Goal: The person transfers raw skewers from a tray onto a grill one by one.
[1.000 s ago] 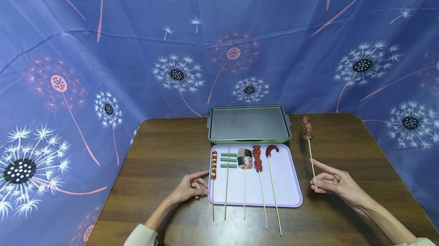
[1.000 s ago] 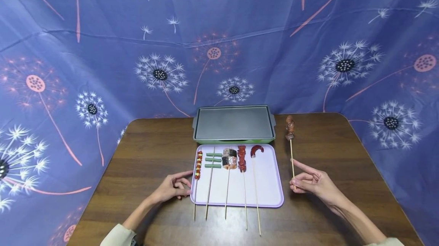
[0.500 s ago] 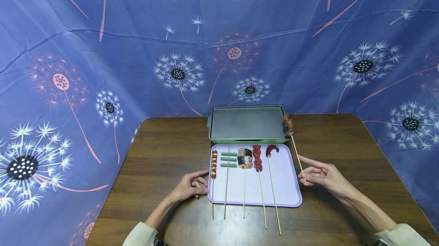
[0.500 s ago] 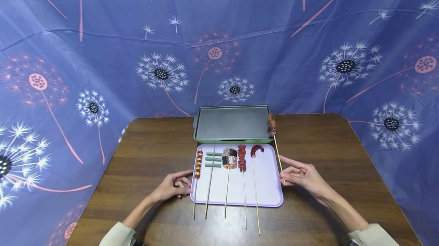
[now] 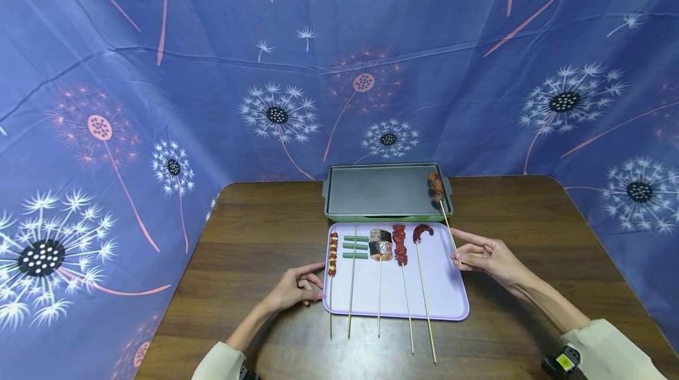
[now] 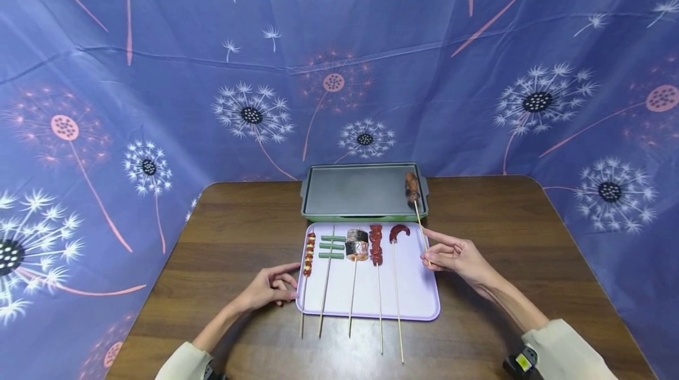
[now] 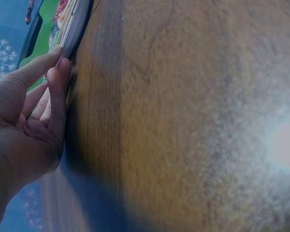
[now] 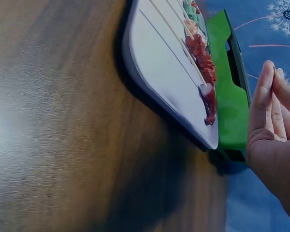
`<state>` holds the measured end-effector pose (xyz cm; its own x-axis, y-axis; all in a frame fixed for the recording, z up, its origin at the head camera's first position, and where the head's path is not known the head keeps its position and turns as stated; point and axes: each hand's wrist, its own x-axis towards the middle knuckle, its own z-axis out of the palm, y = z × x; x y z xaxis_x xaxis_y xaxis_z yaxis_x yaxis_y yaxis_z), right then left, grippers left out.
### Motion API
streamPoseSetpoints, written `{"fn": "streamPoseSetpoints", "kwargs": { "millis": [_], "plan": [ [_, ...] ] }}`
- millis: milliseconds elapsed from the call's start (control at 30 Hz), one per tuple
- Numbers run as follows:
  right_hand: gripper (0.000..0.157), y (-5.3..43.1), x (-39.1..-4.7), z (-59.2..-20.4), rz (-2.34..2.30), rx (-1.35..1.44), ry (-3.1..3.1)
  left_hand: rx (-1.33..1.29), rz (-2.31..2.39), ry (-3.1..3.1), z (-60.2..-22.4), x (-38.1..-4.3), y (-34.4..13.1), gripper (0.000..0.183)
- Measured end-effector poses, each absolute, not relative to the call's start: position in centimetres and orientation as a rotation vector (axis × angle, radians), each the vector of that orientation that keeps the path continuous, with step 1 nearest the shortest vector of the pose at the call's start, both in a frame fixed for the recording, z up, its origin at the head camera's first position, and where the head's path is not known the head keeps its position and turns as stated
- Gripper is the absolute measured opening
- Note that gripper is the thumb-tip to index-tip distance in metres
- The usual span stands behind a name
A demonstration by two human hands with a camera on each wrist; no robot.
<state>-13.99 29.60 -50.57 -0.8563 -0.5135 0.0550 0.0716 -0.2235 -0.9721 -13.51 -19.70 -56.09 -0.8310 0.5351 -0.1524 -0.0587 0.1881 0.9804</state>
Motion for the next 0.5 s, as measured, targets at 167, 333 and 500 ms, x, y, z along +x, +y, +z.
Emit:
{"fn": "streamPoseSetpoints", "kwargs": {
  "millis": [167, 333, 500],
  "plan": [
    [0.054, 29.4, -15.2, -50.3, -2.132, -0.413, 1.653, 0.449, 1.692, 1.999, -56.0, -13.5, -19.7, 0.070],
    [0.050, 29.1, -16.3, -50.3, -2.158, -0.322, 1.630, 0.456, 1.687, 1.996, -56.0, -13.5, -19.7, 0.069],
    [0.049, 29.0, -16.8, -50.8, -2.155, -0.320, 1.631, 0.453, 1.693, 1.998, -56.0, -13.4, -19.6, 0.069]
  ]
}}
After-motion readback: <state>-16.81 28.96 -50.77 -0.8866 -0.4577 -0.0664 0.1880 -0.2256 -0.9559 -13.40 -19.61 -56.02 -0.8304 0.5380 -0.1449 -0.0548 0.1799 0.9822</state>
